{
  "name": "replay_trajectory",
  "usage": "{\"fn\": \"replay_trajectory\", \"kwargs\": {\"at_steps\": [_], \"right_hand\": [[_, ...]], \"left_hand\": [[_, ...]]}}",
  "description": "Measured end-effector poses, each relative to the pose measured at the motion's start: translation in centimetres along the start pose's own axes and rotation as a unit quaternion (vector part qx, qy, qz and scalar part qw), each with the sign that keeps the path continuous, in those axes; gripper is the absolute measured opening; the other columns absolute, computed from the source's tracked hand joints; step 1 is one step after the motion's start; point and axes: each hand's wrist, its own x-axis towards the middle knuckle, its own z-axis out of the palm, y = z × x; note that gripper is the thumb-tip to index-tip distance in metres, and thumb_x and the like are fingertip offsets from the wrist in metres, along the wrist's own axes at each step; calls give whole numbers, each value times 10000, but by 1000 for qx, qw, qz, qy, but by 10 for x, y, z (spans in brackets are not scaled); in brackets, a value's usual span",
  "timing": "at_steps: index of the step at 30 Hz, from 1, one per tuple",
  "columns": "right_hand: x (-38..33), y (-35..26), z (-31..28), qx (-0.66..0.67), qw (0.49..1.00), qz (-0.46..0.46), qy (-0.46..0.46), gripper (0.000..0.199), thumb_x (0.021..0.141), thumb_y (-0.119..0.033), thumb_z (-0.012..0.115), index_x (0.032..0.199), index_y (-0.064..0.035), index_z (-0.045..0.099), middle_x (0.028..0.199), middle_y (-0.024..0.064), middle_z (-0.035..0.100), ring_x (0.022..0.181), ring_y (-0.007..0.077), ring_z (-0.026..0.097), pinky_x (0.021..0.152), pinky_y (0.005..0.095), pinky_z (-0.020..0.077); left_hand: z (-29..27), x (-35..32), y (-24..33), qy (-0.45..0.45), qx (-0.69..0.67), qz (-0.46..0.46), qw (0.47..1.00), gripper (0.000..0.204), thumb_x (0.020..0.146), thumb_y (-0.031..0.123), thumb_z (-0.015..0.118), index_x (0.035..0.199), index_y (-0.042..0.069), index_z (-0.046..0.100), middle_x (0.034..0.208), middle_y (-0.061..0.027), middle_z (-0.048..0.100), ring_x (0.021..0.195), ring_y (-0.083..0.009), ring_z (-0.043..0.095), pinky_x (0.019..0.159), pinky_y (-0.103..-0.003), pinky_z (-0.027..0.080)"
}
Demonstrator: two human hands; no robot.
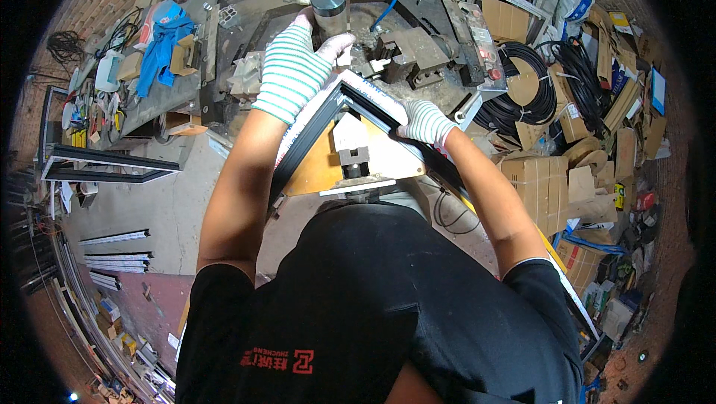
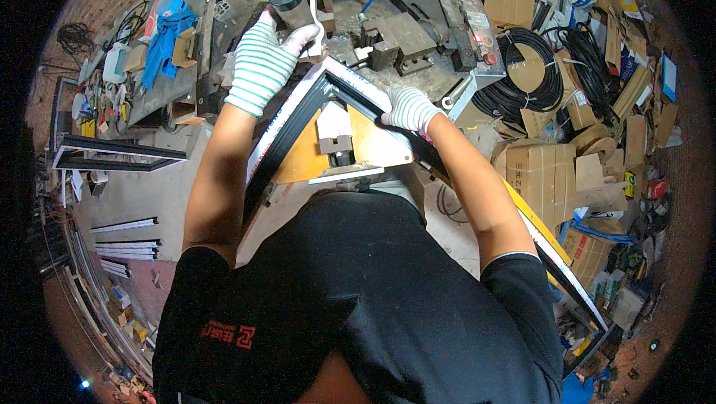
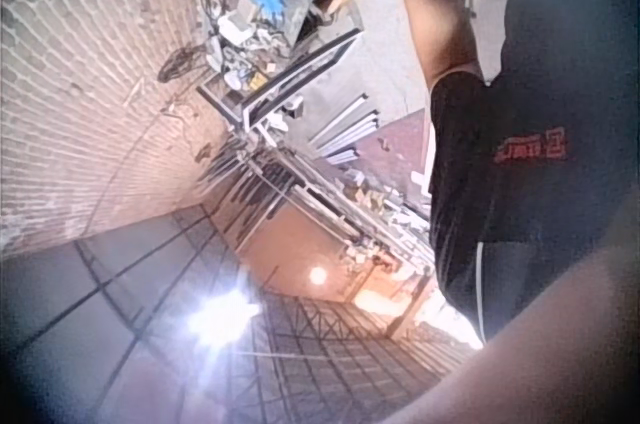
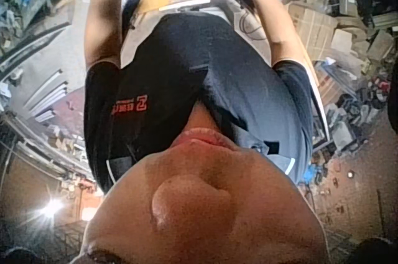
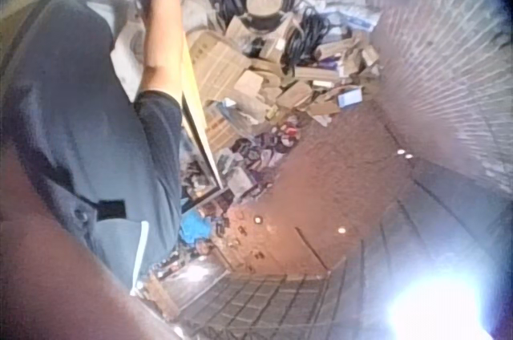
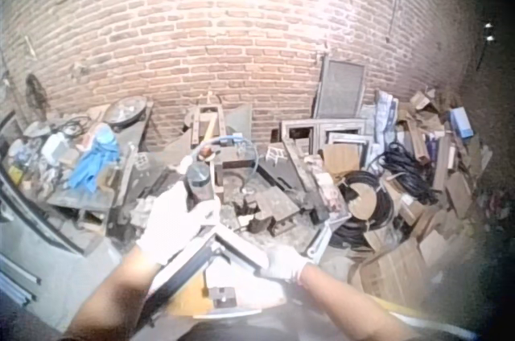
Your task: The person assembles a large rectangular window frame by hand, positioning and aligning metal profiles on a workbench. They repeatedly adjust the frame corners and use a corner crimping machine to secure the joints. The person handles the frame multiple times, repositioning it for each corner operation.
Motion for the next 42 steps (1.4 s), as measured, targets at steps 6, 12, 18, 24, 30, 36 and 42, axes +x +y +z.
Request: {"fn": "replay_trajectory", "kwargs": {"at_steps": [6,12,18,24,30,36,42], "right_hand": [[0,0,-1,-8,1000,2,-7,642,739,-408,810,1215,12,712,991,312,735,956,475,715,893,490,561],[1,2,0,-19,1000,2,3,615,739,-392,813,1199,3,715,1033,308,738,988,465,719,905,483,567],[0,4,2,14,1000,-8,-1,670,756,-425,830,1246,8,686,1047,292,746,998,463,723,911,480,569],[-5,-2,-6,-33,995,73,-58,792,818,-573,762,1324,26,651,1068,312,743,1010,452,736,912,476,574],[4,9,1,56,997,15,-53,653,804,-406,804,1305,-13,659,1027,280,749,958,460,728,900,465,579],[4,15,4,73,996,-49,-29,571,805,-363,789,1241,-14,669,1024,285,732,944,471,708,887,463,581],[2,15,5,95,995,-28,-22,569,811,-391,770,1222,-13,664,979,285,718,910,490,690,866,476,581]], "left_hand": [[4,-7,1,23,35,9,999,666,878,366,866,1368,-15,623,1230,-229,744,1102,-365,740,957,-419,590],[-14,-75,-57,85,120,72,987,529,902,169,843,1350,-20,631,1216,-187,689,1147,-293,692,1036,-401,544],[-2,-134,-129,-168,276,-198,926,642,820,459,854,1212,-17,676,1135,-258,702,1070,-445,690,949,-485,557],[5,-123,-159,-220,233,-231,919,626,899,479,786,1261,-1,614,1078,-263,749,1044,-430,730,920,-486,570],[3,-118,-163,-268,233,-231,906,800,927,462,751,1505,-37,511,1214,-299,738,1128,-396,741,974,-421,581],[1,-116,-159,-262,205,-226,916,766,921,462,755,1478,-21,547,1072,-299,764,1014,-419,767,911,-452,616],[2,-111,-147,-261,188,-264,909,754,931,488,764,1431,-44,573,1132,-286,763,1069,-392,762,940,-435,599]]}}
